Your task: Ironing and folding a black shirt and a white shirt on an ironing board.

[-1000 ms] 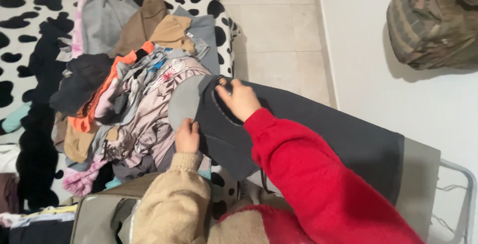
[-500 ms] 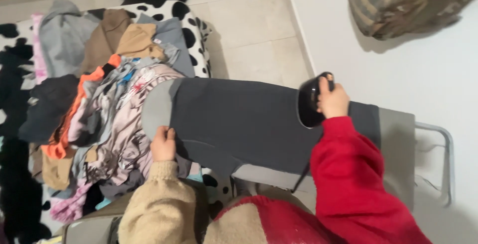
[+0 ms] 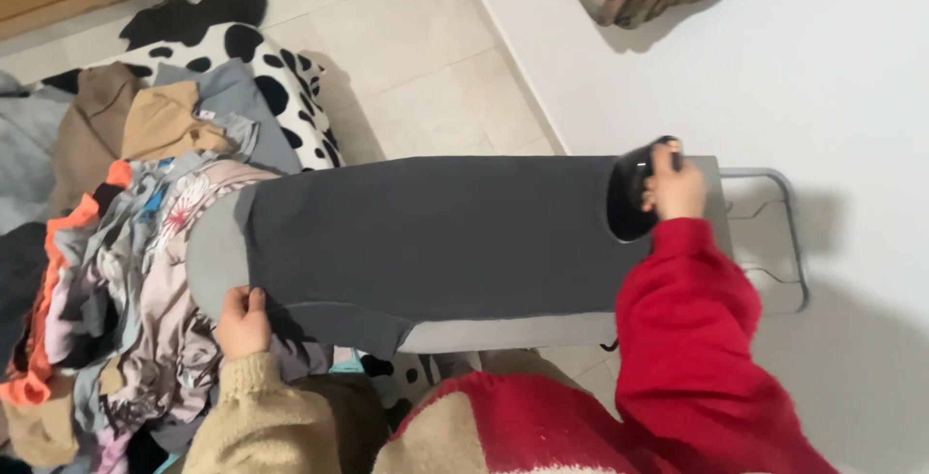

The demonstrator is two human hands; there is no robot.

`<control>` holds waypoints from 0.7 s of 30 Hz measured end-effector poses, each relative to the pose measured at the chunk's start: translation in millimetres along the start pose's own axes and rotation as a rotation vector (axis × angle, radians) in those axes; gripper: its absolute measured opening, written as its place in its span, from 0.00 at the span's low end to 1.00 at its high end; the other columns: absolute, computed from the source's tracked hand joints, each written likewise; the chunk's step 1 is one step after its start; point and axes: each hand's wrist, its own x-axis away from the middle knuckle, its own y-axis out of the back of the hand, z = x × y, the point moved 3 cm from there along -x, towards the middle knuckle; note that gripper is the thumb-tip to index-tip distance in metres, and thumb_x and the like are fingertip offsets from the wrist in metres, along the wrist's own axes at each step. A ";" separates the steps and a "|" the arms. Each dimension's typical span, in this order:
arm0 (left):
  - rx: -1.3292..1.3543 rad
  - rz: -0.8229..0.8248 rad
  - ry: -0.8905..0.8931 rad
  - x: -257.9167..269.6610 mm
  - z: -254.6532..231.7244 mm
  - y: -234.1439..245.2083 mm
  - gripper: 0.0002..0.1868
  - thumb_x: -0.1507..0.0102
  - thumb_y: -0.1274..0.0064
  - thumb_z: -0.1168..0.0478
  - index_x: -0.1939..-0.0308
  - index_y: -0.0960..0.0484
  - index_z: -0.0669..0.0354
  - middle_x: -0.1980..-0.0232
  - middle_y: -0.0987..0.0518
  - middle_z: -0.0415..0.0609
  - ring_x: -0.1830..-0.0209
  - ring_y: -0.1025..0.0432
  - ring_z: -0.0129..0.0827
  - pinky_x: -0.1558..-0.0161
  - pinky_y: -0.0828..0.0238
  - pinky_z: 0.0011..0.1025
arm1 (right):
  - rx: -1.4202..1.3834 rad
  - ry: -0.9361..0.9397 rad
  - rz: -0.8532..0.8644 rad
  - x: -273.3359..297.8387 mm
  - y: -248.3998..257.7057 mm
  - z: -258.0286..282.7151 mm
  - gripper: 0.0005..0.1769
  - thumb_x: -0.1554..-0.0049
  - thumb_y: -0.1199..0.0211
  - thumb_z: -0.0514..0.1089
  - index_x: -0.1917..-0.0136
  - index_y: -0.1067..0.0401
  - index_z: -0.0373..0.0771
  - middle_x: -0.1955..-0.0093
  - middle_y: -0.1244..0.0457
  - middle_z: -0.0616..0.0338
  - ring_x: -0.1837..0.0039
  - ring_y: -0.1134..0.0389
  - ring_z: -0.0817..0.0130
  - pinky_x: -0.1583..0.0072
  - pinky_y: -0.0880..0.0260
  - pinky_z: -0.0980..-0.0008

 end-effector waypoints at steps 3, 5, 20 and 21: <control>0.073 -0.007 0.010 -0.6 1.5 1.2 0.14 0.30 0.45 0.54 0.49 0.18 0.61 0.60 0.16 0.56 0.60 0.23 0.40 0.53 0.28 0.37 | -0.010 -0.016 0.161 32.1 -29.6 -7.5 0.27 0.38 0.38 0.61 0.62 0.36 0.36 0.74 0.42 0.59 0.76 0.41 0.70 0.74 0.42 0.67; 0.063 -0.012 0.022 1.4 0.6 4.5 0.15 0.30 0.44 0.54 0.48 0.18 0.62 0.59 0.17 0.55 0.60 0.23 0.38 0.52 0.29 0.36 | 0.134 0.018 0.209 107.2 -47.1 50.8 0.27 0.38 0.39 0.62 0.60 0.33 0.35 0.74 0.40 0.56 0.76 0.39 0.67 0.73 0.40 0.66; 0.103 0.046 0.102 -6.1 6.8 10.1 0.13 0.29 0.43 0.56 0.49 0.18 0.64 0.61 0.18 0.50 0.64 0.29 0.28 0.59 0.32 0.31 | 0.304 -0.048 -0.042 118.7 87.9 -13.1 0.32 0.35 0.44 0.65 0.56 0.28 0.31 0.72 0.38 0.50 0.73 0.36 0.63 0.69 0.37 0.63; 0.134 0.050 0.089 -8.6 10.4 8.1 0.13 0.29 0.43 0.56 0.49 0.19 0.64 0.61 0.18 0.50 0.64 0.29 0.28 0.59 0.32 0.31 | 0.208 -0.194 -0.032 107.2 102.9 -26.8 0.36 0.33 0.47 0.68 0.60 0.28 0.30 0.73 0.40 0.55 0.75 0.41 0.70 0.71 0.40 0.68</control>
